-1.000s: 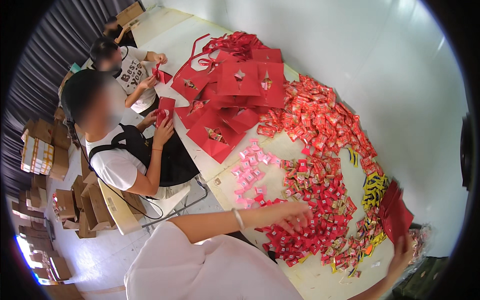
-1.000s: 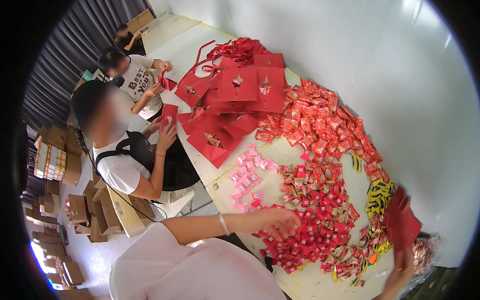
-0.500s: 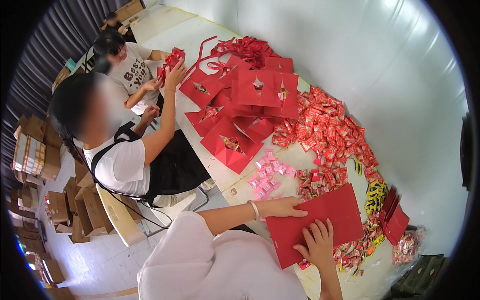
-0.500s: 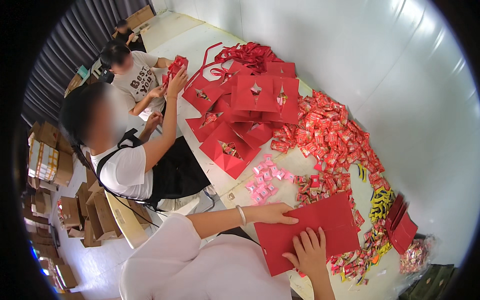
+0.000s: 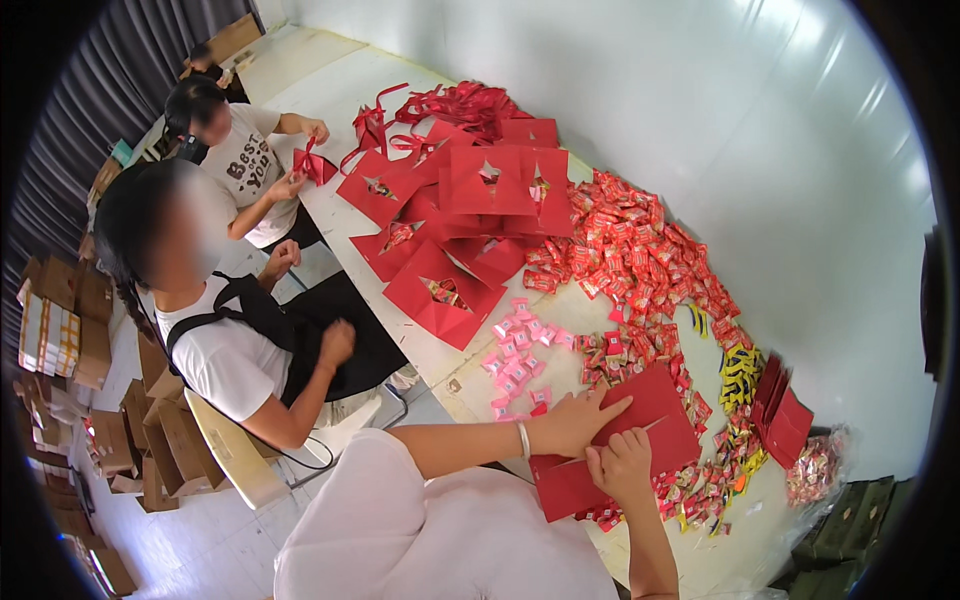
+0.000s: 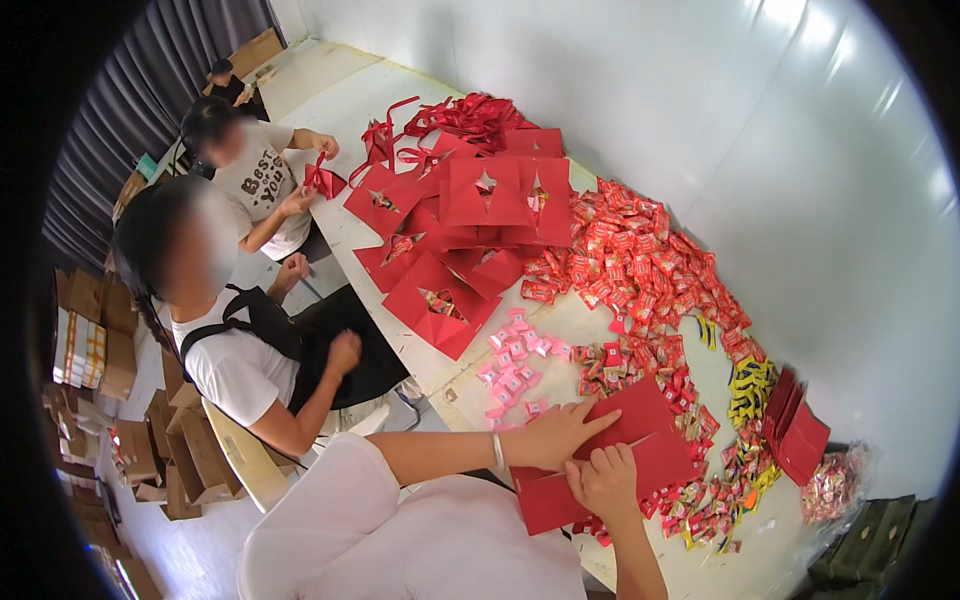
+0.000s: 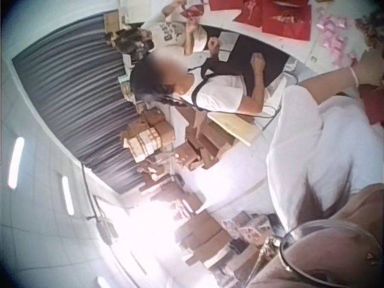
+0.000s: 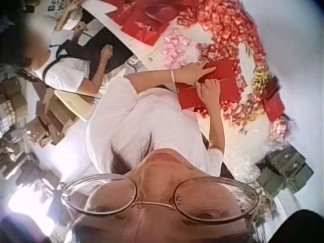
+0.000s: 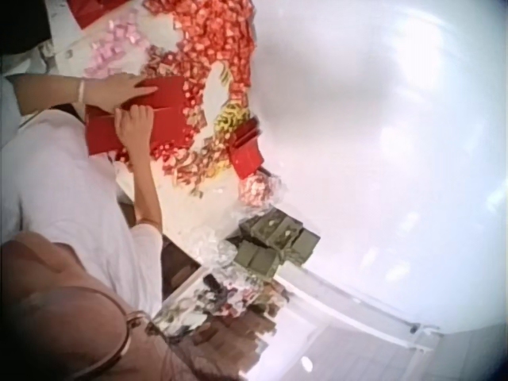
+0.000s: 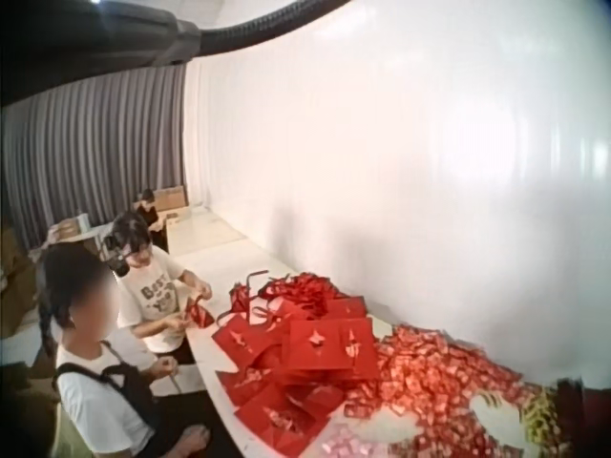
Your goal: The person places small wrapped candies into red paper gift bags, folds the tops closed, and attaches red ribbons. The person works at a table with other people also assembling similar gift bags.
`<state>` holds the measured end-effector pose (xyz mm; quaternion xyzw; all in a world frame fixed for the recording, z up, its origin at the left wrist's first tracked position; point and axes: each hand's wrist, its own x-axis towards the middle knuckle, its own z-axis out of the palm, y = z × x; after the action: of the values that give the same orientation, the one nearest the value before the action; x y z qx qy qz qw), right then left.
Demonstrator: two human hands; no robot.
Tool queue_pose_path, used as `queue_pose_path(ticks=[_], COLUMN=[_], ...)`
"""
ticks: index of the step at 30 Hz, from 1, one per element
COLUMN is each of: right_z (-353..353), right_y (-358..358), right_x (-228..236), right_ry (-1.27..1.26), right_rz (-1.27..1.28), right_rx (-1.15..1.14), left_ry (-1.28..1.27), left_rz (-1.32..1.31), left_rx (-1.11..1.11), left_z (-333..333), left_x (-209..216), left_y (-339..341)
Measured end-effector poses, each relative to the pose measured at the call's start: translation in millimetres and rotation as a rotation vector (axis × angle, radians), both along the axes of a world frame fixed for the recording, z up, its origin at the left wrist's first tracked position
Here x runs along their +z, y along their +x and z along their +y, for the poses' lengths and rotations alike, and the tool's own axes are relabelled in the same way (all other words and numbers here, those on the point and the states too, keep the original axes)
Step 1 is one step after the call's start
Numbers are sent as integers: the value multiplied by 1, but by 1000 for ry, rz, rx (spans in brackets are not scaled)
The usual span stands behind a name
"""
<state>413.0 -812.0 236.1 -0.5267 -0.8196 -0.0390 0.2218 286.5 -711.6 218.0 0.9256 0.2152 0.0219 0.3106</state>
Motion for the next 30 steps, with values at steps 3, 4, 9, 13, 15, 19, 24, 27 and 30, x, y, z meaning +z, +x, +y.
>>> queue_pose_path(ticks=[3, 4, 9, 13, 15, 19, 24, 27, 30], right_z=[-1, -2, -4, -5, -8, -16, -34, -43, -46], right_y=[0, 0, -2, 4, 7, 6, 11, 17, 13], right_x=[3, 1, -8, -16, -23, -32, -40, -39, -55], right_ry=[63, 82, 125, 183, 207, 235, 189, 93, -55], right_rz=[21, 24, 77, 37, 19, 47, 79, 166, 598], right_rx=[42, 43, 33, 51, 58, 72, -89, -489, -754], left_ry=[11, 38, 254, -42, -193, -278, -837, -691, -619], left_rz=[-9, 13, 131, 32, -37, 1, -6, -197, 16], left_rx=[-8, -19, -72, -42, 13, 36, 111, 232, 362], left_z=[2, 3, -3, 9, 16, 18, 34, 16, 2], left_x=[-2, 0, 4, -12, -28, -27, -44, -67, -24], left_y=[7, 9, 21, 25, 25, 14, -13, -20, -7])
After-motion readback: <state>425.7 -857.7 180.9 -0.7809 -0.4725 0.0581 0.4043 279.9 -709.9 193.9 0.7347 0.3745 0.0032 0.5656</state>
